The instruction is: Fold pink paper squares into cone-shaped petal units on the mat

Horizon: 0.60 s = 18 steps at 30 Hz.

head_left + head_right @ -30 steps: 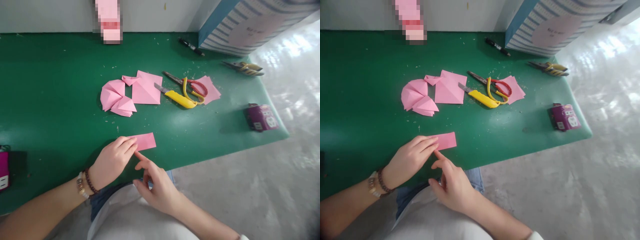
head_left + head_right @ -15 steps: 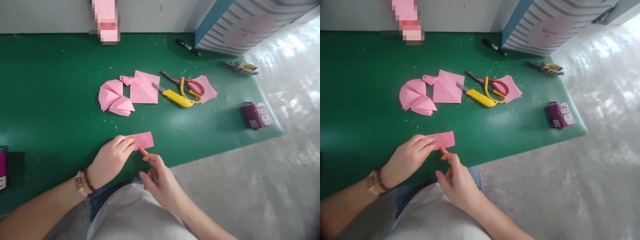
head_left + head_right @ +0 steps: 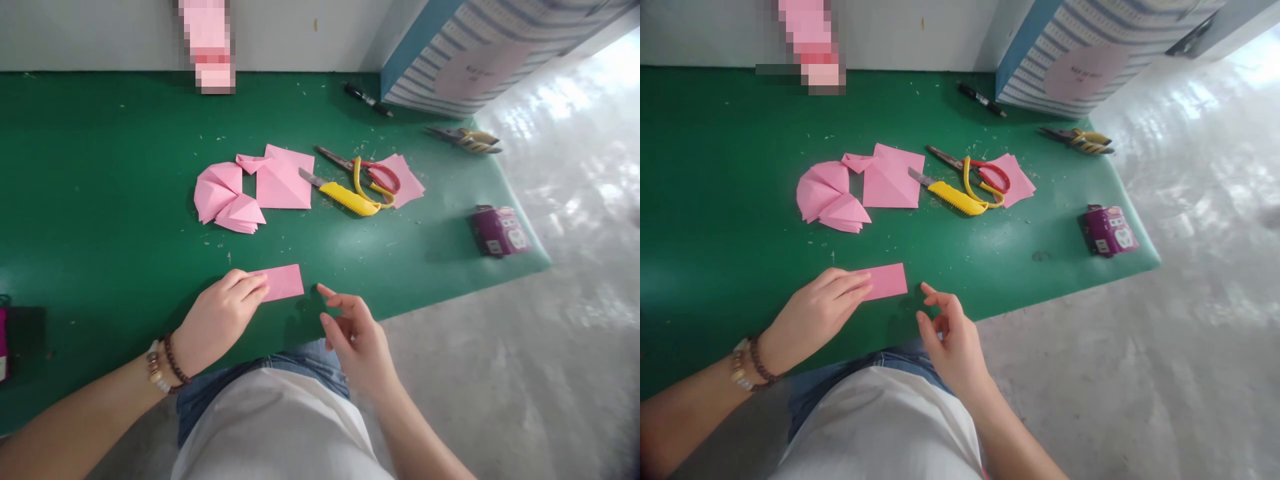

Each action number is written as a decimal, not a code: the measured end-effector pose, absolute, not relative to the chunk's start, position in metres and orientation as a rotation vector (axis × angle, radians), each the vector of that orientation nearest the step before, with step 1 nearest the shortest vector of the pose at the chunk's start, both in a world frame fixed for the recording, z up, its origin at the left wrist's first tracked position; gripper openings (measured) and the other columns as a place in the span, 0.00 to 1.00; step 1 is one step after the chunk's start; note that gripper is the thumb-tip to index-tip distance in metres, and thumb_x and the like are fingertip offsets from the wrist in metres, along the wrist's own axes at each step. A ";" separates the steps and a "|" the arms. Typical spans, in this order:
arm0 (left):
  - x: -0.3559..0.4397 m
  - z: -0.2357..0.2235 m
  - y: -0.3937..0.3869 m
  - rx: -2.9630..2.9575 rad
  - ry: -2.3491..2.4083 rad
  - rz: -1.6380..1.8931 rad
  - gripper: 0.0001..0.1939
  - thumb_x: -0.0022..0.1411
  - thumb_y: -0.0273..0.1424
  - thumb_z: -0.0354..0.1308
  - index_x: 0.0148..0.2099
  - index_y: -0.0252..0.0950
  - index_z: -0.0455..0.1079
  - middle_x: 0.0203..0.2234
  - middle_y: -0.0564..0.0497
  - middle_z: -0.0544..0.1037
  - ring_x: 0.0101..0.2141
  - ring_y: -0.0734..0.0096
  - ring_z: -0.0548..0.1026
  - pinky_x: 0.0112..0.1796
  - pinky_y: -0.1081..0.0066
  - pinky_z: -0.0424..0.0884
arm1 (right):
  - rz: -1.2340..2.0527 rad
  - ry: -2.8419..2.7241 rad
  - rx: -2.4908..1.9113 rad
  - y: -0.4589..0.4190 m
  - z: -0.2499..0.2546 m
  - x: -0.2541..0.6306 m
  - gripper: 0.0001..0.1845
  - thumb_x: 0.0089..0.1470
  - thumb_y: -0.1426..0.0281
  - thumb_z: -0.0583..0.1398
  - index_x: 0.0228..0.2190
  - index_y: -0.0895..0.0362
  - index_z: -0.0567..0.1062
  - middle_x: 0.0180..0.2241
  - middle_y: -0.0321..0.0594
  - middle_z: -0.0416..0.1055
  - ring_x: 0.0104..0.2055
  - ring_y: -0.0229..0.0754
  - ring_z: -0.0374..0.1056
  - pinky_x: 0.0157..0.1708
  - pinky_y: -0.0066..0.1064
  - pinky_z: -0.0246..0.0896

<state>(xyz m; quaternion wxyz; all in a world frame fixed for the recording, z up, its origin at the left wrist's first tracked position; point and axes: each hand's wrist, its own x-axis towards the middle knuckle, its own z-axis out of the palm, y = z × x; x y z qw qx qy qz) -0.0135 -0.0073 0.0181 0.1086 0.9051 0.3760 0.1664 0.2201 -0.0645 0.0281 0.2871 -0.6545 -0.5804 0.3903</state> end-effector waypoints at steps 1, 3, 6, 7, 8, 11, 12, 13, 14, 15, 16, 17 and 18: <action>-0.013 0.018 -0.008 2.655 1.116 0.494 0.12 0.65 0.20 0.54 0.50 0.30 0.72 0.46 0.45 0.78 0.45 0.62 0.72 0.47 0.63 0.75 | 0.884 -1.632 -1.738 -0.060 0.028 0.219 0.04 0.62 0.66 0.56 0.37 0.52 0.65 0.50 0.45 0.74 0.19 0.30 0.63 0.18 0.27 0.61; -0.012 0.019 -0.008 2.640 1.132 0.515 0.11 0.65 0.20 0.54 0.49 0.30 0.72 0.46 0.44 0.78 0.44 0.63 0.72 0.46 0.63 0.75 | 0.564 -1.817 -1.672 -0.050 0.026 0.215 0.02 0.62 0.68 0.57 0.35 0.52 0.69 0.42 0.41 0.75 0.24 0.34 0.66 0.23 0.28 0.63; -0.012 0.020 -0.006 2.605 1.109 0.520 0.12 0.65 0.19 0.52 0.48 0.30 0.72 0.44 0.45 0.78 0.42 0.63 0.71 0.45 0.62 0.75 | 0.302 -2.043 -1.571 -0.033 0.018 0.202 0.04 0.62 0.70 0.57 0.35 0.53 0.72 0.32 0.39 0.73 0.32 0.39 0.69 0.30 0.29 0.64; -0.013 0.020 -0.005 2.583 1.096 0.519 0.12 0.65 0.18 0.52 0.48 0.30 0.72 0.44 0.45 0.78 0.42 0.63 0.71 0.44 0.62 0.76 | 0.268 -2.103 -1.561 -0.028 0.015 0.198 0.06 0.63 0.70 0.56 0.34 0.54 0.72 0.30 0.38 0.72 0.31 0.39 0.68 0.30 0.30 0.63; -0.014 0.020 -0.003 2.557 1.085 0.519 0.13 0.65 0.18 0.51 0.48 0.31 0.72 0.44 0.45 0.78 0.41 0.63 0.70 0.44 0.62 0.76 | 0.239 -2.158 -1.558 -0.025 0.011 0.194 0.08 0.63 0.71 0.55 0.33 0.54 0.73 0.28 0.38 0.70 0.30 0.39 0.67 0.30 0.30 0.62; -0.019 0.019 0.003 2.499 1.054 0.518 0.17 0.64 0.16 0.50 0.51 0.32 0.72 0.44 0.47 0.78 0.41 0.64 0.70 0.45 0.62 0.75 | 0.154 -2.271 -1.579 -0.024 0.001 0.186 0.12 0.64 0.72 0.53 0.29 0.55 0.71 0.25 0.38 0.67 0.28 0.41 0.63 0.29 0.32 0.57; -0.020 0.019 0.004 2.489 1.043 0.515 0.18 0.64 0.15 0.50 0.52 0.32 0.72 0.44 0.47 0.78 0.42 0.64 0.70 0.46 0.61 0.75 | 0.126 -2.290 -1.587 -0.025 -0.001 0.183 0.12 0.63 0.73 0.53 0.28 0.55 0.71 0.25 0.38 0.67 0.28 0.41 0.63 0.29 0.33 0.56; -0.021 0.019 0.005 2.482 1.032 0.510 0.18 0.64 0.15 0.50 0.52 0.32 0.72 0.44 0.47 0.78 0.42 0.65 0.69 0.46 0.61 0.75 | 0.105 -2.302 -1.592 -0.027 -0.003 0.181 0.13 0.63 0.73 0.52 0.27 0.55 0.70 0.24 0.38 0.66 0.28 0.41 0.62 0.29 0.33 0.55; -0.022 0.019 0.006 2.477 1.024 0.501 0.18 0.64 0.15 0.49 0.52 0.32 0.71 0.44 0.47 0.78 0.41 0.65 0.69 0.46 0.62 0.75 | 0.096 -2.312 -1.593 -0.028 -0.003 0.179 0.13 0.63 0.73 0.52 0.27 0.55 0.70 0.24 0.38 0.66 0.28 0.42 0.62 0.29 0.33 0.54; -0.022 0.019 0.006 2.473 1.019 0.493 0.18 0.64 0.15 0.49 0.52 0.32 0.72 0.44 0.48 0.78 0.41 0.66 0.69 0.46 0.62 0.76 | 0.098 -2.324 -1.586 -0.030 -0.004 0.176 0.13 0.63 0.73 0.52 0.27 0.55 0.70 0.25 0.38 0.66 0.28 0.42 0.62 0.29 0.33 0.54; -0.023 0.019 0.007 2.468 1.016 0.486 0.17 0.65 0.16 0.49 0.52 0.32 0.72 0.45 0.48 0.78 0.41 0.66 0.69 0.45 0.63 0.76 | 0.107 -2.334 -1.572 -0.032 -0.004 0.173 0.13 0.64 0.74 0.52 0.28 0.55 0.70 0.25 0.38 0.67 0.28 0.42 0.62 0.29 0.34 0.54; -0.023 0.019 0.007 2.463 1.015 0.480 0.17 0.66 0.17 0.49 0.51 0.33 0.72 0.45 0.48 0.78 0.40 0.66 0.69 0.45 0.62 0.76 | 0.117 -2.343 -1.554 -0.033 -0.004 0.170 0.13 0.64 0.73 0.52 0.28 0.55 0.70 0.25 0.38 0.66 0.28 0.42 0.62 0.29 0.34 0.53; -0.022 0.020 0.007 2.459 1.013 0.476 0.16 0.67 0.18 0.49 0.51 0.33 0.72 0.45 0.48 0.78 0.41 0.67 0.70 0.45 0.62 0.76 | 0.124 -2.350 -1.535 -0.034 -0.004 0.166 0.13 0.64 0.73 0.52 0.28 0.55 0.70 0.24 0.38 0.66 0.27 0.42 0.61 0.29 0.34 0.53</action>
